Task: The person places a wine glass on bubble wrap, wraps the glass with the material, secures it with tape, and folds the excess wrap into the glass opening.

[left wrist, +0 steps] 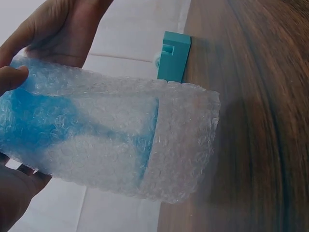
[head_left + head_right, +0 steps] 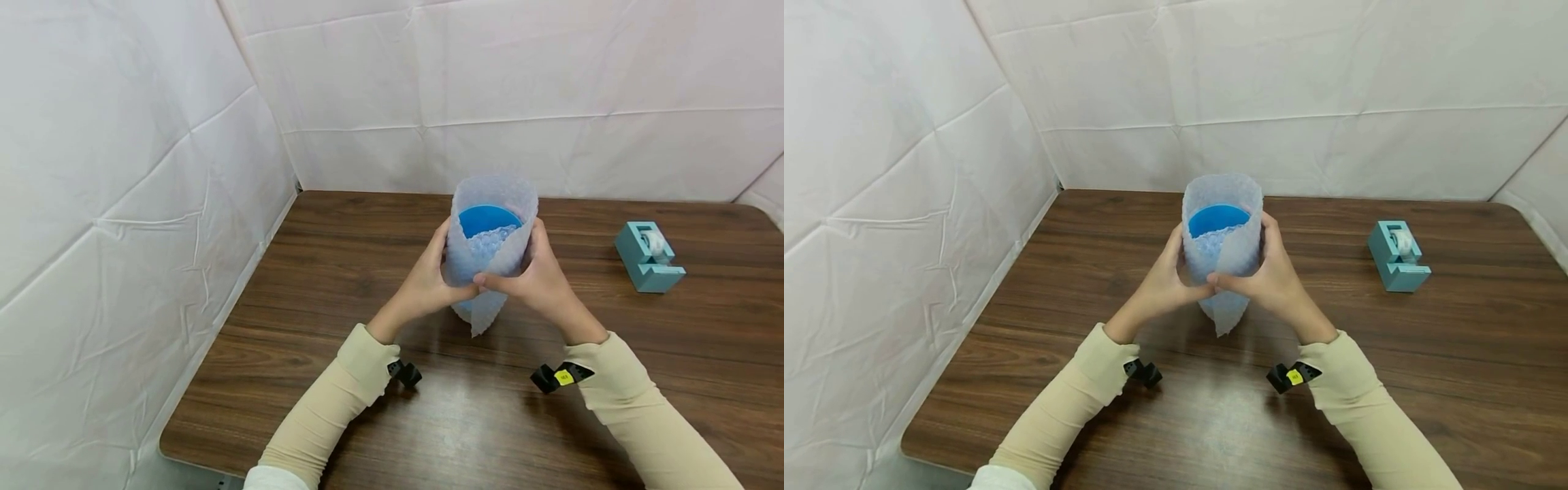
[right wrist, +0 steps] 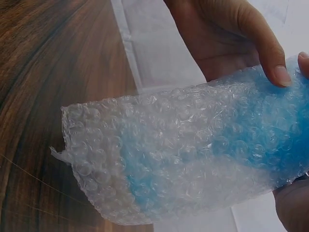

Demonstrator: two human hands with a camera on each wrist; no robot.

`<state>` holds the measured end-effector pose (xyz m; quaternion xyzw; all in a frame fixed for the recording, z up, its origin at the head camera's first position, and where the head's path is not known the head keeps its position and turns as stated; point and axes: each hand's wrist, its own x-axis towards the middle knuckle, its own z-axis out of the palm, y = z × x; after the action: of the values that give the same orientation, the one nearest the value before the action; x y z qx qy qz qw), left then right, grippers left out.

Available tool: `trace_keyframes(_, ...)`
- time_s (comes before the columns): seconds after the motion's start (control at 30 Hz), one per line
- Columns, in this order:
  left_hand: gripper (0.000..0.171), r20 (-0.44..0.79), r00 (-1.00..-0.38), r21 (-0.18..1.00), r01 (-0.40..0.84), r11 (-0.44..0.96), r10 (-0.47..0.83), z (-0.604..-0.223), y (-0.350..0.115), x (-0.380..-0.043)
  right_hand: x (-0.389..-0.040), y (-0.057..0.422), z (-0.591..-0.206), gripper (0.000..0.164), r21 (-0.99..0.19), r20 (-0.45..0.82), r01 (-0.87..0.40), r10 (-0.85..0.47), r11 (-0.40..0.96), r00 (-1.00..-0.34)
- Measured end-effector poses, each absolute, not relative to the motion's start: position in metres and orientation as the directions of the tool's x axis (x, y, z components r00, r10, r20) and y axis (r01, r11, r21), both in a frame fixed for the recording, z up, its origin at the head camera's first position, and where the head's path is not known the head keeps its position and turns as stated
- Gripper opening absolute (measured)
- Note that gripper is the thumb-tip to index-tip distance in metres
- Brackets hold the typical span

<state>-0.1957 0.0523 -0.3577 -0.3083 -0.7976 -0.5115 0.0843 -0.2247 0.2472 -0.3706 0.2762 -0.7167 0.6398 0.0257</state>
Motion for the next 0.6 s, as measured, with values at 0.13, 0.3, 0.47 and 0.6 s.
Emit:
trace_keyframes(0.13, 0.101, 0.442, -0.800, 0.781, 0.566, 0.264, 0.407, -0.357, 0.054, -0.193, -0.224, 0.246, -0.373, 0.100, -0.906, 0.387, -0.422, -0.362, 0.020, -0.848)
trace_keyframes(0.3, 0.109, 0.450, -0.807, 0.790, 0.559, 0.251, 0.381, -0.377, 0.054, -0.205, -0.224, 0.245, -0.377, 0.100, -0.912, 0.376, -0.409, -0.370, 0.012, -0.850)
trace_keyframes(0.47, 0.107, 0.496, -0.787, 0.757, 0.599, 0.261, 0.367, -0.390, 0.053, -0.213, -0.223, 0.245, -0.379, 0.101, -0.919, 0.363, -0.395, -0.386, 0.005, -0.848)
trace_keyframes(0.6, 0.106, 0.523, -0.773, 0.739, 0.622, 0.261, 0.360, -0.392, 0.053, -0.213, -0.223, 0.247, -0.380, 0.101, -0.911, 0.382, -0.412, -0.404, -0.015, -0.831)
